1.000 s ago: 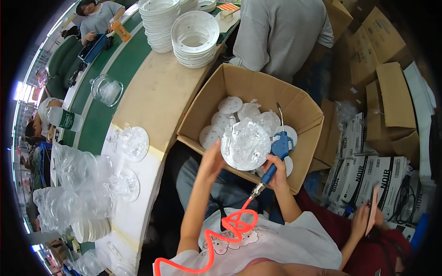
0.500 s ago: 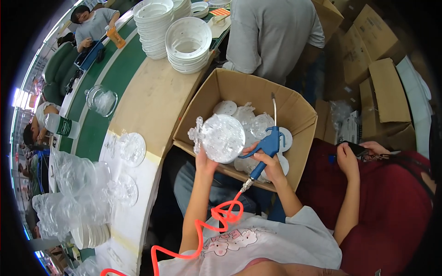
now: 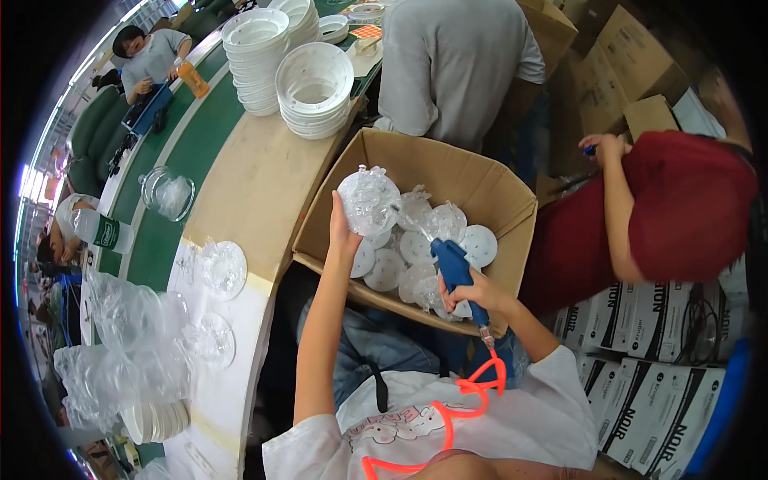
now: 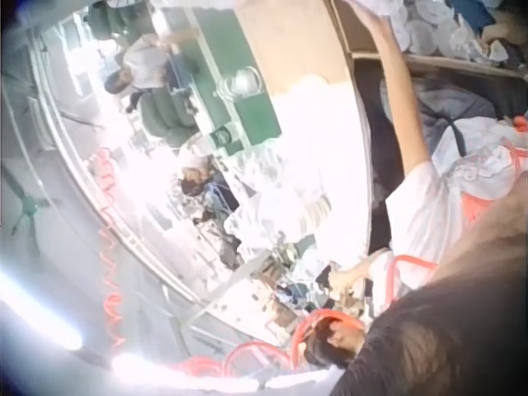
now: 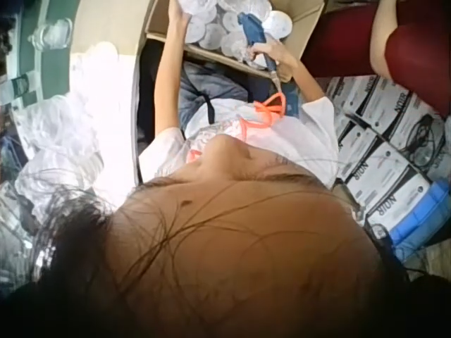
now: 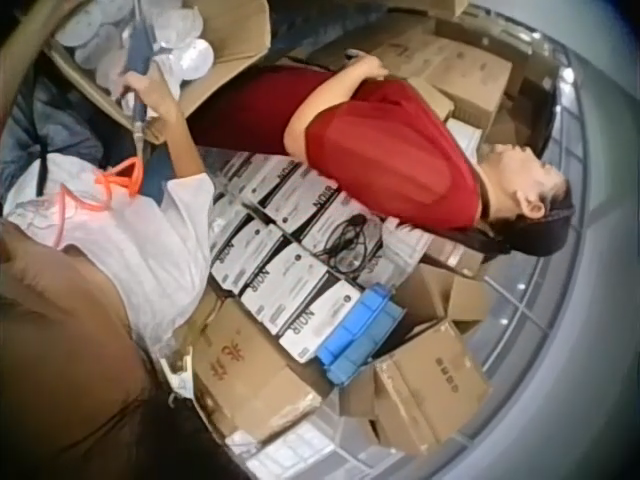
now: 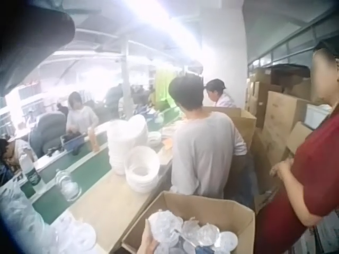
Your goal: Cleaning lamp covers and bases with an air gun and placing them into individual plastic bags before boxing them.
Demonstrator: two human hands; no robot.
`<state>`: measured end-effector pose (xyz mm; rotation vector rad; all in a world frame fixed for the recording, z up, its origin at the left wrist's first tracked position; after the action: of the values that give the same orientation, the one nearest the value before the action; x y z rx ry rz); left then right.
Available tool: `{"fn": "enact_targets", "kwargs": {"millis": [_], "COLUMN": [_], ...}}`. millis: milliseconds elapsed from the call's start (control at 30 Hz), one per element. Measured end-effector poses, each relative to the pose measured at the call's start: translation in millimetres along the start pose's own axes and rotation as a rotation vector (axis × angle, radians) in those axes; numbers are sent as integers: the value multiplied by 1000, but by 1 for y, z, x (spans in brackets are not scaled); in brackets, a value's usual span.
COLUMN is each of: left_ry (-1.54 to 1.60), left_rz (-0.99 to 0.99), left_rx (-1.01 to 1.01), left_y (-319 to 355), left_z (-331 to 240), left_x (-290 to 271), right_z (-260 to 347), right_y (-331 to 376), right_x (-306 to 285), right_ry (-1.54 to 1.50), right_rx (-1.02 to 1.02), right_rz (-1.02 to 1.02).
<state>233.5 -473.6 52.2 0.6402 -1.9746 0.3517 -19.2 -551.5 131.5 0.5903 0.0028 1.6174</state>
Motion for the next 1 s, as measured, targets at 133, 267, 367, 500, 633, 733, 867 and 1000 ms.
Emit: {"fn": "enact_targets", "kwargs": {"millis": [133,267,367,500,633,733,867,1000], "left_ry": [-27,-152,-120,-129,-128,-42,-44,-12], "left_rz": [-74,-135,-164,-167,-172,-142,-160,-195], "left_rx": [-34,-24,-2,17,18,-10,19,-7], "left_y": [1,5,11,12,13,12,14,14], "left_z": [15,14,7,5,5,8,5,9], "left_x": [-13,-17,-21,-18,-20,-23,-34,-28], "right_z": [-20,-25,-7,-15,-11,-7,-4,-9], "right_y": [1,-7,-1,2,7,3,-2,-9], "right_x": [6,16,36,25,34,37,44,43], "right_ry": [89,162,231,245,170,242,345,402], "right_rx": [68,57,81,87,96,45,51,7], "right_rz": [-13,-8,-42,-103,-55,-38,-80,-42]}}
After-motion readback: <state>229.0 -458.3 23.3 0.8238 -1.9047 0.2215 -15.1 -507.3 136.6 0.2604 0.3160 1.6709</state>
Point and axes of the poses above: each hand's wrist, its own y-axis away from the middle knuckle, its own x-axis out of the palm, z = x × y, the point moved 4 cm from there along -y, towards the middle knuckle, and after that the axes turned 8 degrees about z, right-handed, at the moved point
